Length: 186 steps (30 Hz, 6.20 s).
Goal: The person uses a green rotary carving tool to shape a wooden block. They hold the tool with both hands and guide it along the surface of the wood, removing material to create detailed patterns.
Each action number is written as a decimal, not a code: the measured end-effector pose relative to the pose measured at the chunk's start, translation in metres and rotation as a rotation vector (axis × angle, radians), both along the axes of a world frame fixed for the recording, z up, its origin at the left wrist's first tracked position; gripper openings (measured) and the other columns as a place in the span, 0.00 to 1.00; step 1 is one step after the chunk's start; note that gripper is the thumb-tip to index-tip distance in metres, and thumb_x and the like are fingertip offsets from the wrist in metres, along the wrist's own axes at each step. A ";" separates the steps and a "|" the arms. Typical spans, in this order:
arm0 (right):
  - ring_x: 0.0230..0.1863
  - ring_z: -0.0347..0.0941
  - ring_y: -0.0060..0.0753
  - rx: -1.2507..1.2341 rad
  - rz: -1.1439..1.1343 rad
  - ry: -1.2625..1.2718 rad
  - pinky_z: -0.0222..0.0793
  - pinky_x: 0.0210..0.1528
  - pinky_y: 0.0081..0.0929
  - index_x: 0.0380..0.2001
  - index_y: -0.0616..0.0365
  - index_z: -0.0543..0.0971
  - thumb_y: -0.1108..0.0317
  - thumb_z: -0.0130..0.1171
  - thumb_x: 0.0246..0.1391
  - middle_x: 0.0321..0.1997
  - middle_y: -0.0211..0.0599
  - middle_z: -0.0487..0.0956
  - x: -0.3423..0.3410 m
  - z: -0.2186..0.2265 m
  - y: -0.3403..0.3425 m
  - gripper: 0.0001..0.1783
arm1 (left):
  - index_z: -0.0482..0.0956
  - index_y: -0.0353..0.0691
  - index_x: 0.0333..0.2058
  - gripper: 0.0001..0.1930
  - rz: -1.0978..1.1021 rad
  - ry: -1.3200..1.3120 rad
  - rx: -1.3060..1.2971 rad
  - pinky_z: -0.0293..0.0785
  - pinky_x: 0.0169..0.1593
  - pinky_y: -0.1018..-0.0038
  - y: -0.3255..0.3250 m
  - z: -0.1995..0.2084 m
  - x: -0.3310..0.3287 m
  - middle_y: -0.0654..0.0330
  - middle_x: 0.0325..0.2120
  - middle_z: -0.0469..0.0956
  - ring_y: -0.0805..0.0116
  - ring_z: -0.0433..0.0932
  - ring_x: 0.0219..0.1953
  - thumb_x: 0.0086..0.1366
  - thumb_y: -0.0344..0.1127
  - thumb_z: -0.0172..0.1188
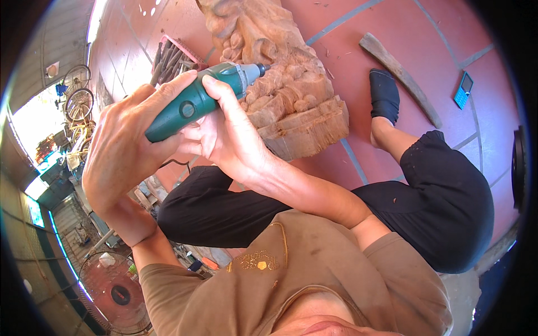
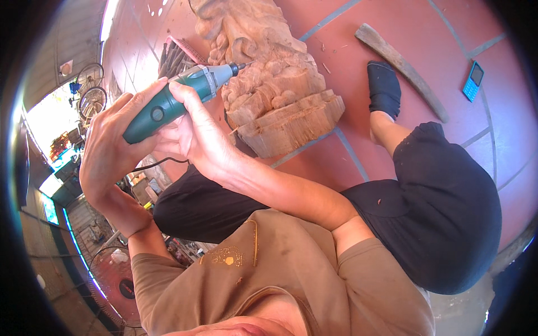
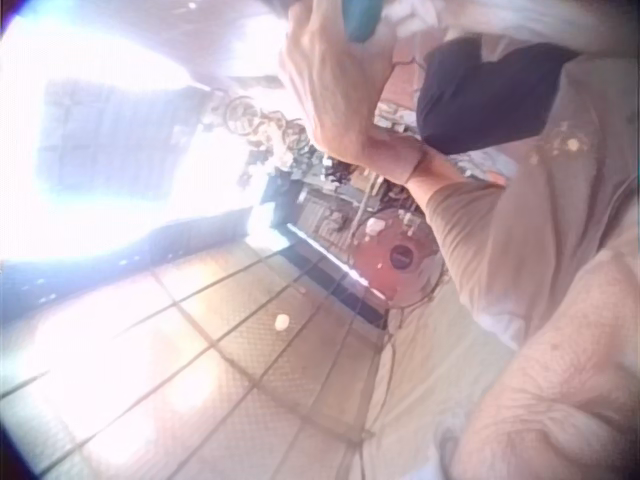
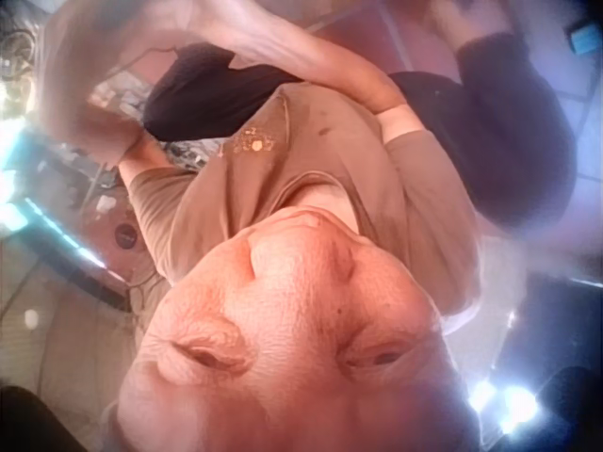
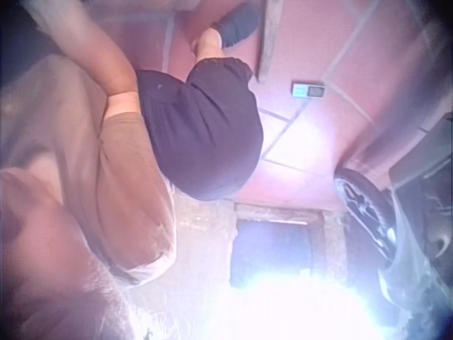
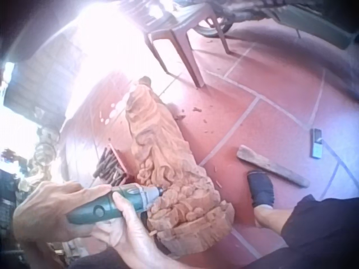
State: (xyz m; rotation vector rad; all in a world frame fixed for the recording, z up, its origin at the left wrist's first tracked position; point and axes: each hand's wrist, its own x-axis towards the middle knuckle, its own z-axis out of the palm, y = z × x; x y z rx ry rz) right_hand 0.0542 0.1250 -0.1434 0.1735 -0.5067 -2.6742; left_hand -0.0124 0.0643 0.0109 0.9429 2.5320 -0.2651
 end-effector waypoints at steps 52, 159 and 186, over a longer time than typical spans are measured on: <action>0.50 0.78 0.36 0.095 0.012 -0.127 0.74 0.53 0.42 0.51 0.51 0.72 0.42 0.50 0.62 0.48 0.33 0.79 -0.002 -0.008 -0.008 0.26 | 0.72 0.47 0.59 0.38 0.025 -0.070 0.040 0.74 0.35 0.62 -0.010 -0.015 -0.005 0.53 0.29 0.76 0.49 0.78 0.30 0.44 0.34 0.70; 0.57 0.74 0.37 -0.109 -0.080 -0.014 0.67 0.60 0.46 0.60 0.46 0.68 0.35 0.45 0.61 0.53 0.28 0.78 -0.012 0.009 0.021 0.34 | 0.77 0.44 0.49 0.26 -0.226 -0.300 -0.072 0.76 0.37 0.65 0.058 0.004 -0.051 0.50 0.29 0.80 0.46 0.80 0.33 0.48 0.33 0.67; 0.54 0.75 0.44 -0.134 -0.075 -0.045 0.70 0.59 0.50 0.56 0.50 0.69 0.40 0.48 0.62 0.53 0.36 0.78 -0.010 0.007 0.014 0.30 | 0.77 0.41 0.48 0.30 -0.184 -0.236 0.025 0.71 0.34 0.62 0.036 0.000 -0.050 0.47 0.28 0.78 0.40 0.75 0.32 0.42 0.39 0.70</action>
